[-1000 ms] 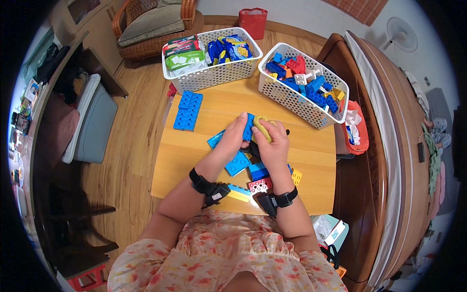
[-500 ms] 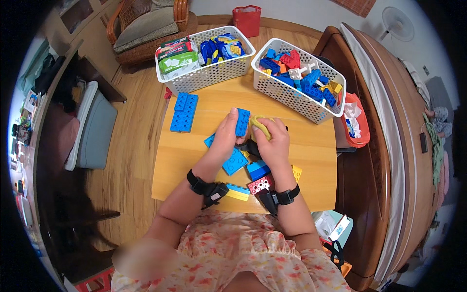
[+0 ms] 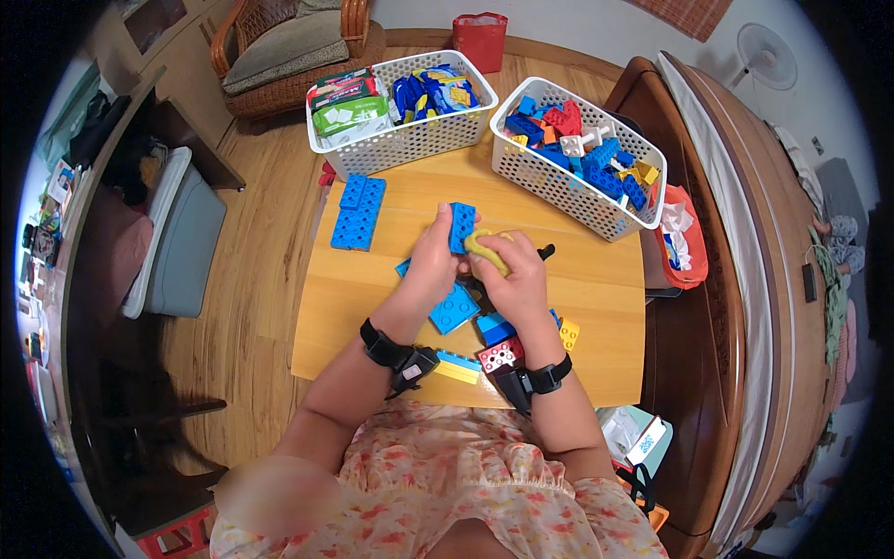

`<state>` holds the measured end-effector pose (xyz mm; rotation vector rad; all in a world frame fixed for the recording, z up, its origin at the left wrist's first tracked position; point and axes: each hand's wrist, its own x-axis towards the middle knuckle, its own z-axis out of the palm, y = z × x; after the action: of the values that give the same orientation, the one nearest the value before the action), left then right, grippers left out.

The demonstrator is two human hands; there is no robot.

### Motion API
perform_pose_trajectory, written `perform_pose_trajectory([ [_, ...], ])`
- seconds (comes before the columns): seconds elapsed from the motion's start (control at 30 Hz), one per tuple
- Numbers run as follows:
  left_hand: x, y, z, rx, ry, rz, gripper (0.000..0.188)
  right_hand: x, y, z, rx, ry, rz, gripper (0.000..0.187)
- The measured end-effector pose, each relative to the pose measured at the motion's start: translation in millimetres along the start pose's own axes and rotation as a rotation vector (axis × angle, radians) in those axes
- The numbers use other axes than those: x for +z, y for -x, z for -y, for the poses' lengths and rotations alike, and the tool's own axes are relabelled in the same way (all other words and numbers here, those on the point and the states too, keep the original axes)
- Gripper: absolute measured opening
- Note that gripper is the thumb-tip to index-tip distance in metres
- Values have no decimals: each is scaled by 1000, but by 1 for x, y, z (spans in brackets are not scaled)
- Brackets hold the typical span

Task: The person sits at a table and assembles colorful plastic building blocks into a small structure. They pick up individual blocks, align them, and press them together to form a connected assembly.

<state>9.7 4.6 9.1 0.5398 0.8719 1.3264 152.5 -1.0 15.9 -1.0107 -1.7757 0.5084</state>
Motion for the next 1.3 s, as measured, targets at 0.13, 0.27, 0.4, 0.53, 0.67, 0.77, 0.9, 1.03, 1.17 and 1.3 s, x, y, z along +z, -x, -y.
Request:
perform_pose_trajectory([
  [0.13, -4, -10, 6, 53, 36, -89, 56, 0, 1, 7, -56, -44, 142, 23],
  [0.27, -5, -5, 0, -36, -47, 38, 54, -5, 1, 5, 40, -34, 89, 22],
  [0.4, -9, -5, 10, -16, -201, 121, 52, -5, -2, 3, 59, -86, -80, 20],
  [0.53, 20, -3, 3, -4, -381, 58, 54, -17, -7, -13, 127, -80, -232, 21],
  [0.67, 59, -15, -22, 102, -481, 53, 52, -6, -8, -42, 457, -382, -370, 23],
  [0.77, 104, -40, -32, 154, -450, 152, 49, -3, -10, -47, 571, -588, -370, 24],
  [0.9, 166, -75, -26, 117, -430, 334, 45, -3, -8, -48, 546, -563, -378, 24],
  [1.03, 176, -81, -21, 252, -586, 352, 54, -11, -8, -45, 514, -566, -402, 24],
  [1.17, 140, -61, -30, 171, -622, 306, 47, -16, -8, -37, 503, -573, -420, 26],
  [1.3, 87, -44, -51, 156, -727, 344, 37, -20, -12, -35, 472, -534, -446, 26],
])
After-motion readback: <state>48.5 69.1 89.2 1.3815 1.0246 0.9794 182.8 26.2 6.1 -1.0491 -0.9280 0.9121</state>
